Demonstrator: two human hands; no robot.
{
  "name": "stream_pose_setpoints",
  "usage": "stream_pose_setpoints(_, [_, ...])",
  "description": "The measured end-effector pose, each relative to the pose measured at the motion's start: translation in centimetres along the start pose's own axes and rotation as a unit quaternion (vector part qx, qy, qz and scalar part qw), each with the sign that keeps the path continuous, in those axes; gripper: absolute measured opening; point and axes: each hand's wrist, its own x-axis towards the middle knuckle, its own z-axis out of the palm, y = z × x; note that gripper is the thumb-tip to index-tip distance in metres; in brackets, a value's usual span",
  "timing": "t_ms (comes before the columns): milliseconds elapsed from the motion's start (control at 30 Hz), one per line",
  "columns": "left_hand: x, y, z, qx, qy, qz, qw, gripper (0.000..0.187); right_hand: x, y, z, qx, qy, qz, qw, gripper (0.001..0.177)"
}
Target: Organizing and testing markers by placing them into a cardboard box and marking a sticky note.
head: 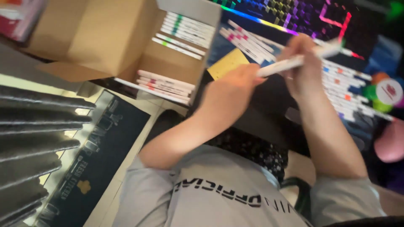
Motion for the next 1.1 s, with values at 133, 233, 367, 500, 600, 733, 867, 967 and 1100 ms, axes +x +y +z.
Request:
stream_pose_setpoints(133, [1.6,-5.2,-11.5,0.035,-0.086,-0.063,0.994,0.042,-0.4,-1.4,0.4,-0.031,0.025,-0.078,0.996,0.063])
stream_pose_setpoints(233, [3.7,-10.2,-16.4,0.104,-0.138,-0.219,0.960,0.021,-0.1,-1.5,1.4,-0.153,-0.028,-0.098,0.983,0.057])
stream_pose_setpoints(367, [3.1,-15.3,-16.2,0.087,-0.232,-0.221,0.943,0.018,-0.1,-0.2,1.6,-0.162,-0.052,-0.079,0.982,0.042])
stream_pose_setpoints(500, [2.2,-18.8,-12.6,0.102,-0.332,-0.255,0.902,0.018,-0.5,0.4,1.6,-0.190,-0.060,-0.057,0.978,0.038])
stream_pose_setpoints(600, [3.1,-18.7,-12.1,0.107,-0.388,-0.274,0.873,0.018,-0.5,0.9,1.8,-0.200,-0.059,-0.062,0.976,0.040])
stream_pose_setpoints(733, [3.3,-20.5,-12.2,0.126,-0.426,-0.229,0.866,0.014,-0.4,1.2,1.1,-0.204,-0.077,-0.059,0.974,0.033])
stream_pose_setpoints(867, [3.4,-22.2,-10.5,0.396,-0.428,-0.096,0.807,0.031,-0.6,1.5,1.3,-0.225,-0.091,-0.054,0.969,0.037])
stream_pose_setpoints(967, [3.2,-24.9,-8.9,0.493,-0.380,0.010,0.782,0.013,-0.8,1.4,1.6,-0.255,-0.105,-0.047,0.960,0.037])
stream_pose_setpoints(1100, [3.3,-24.4,-8.7,0.522,-0.356,0.095,0.769,0.016,-0.8,1.8,1.3,-0.256,-0.118,-0.057,0.958,0.037])
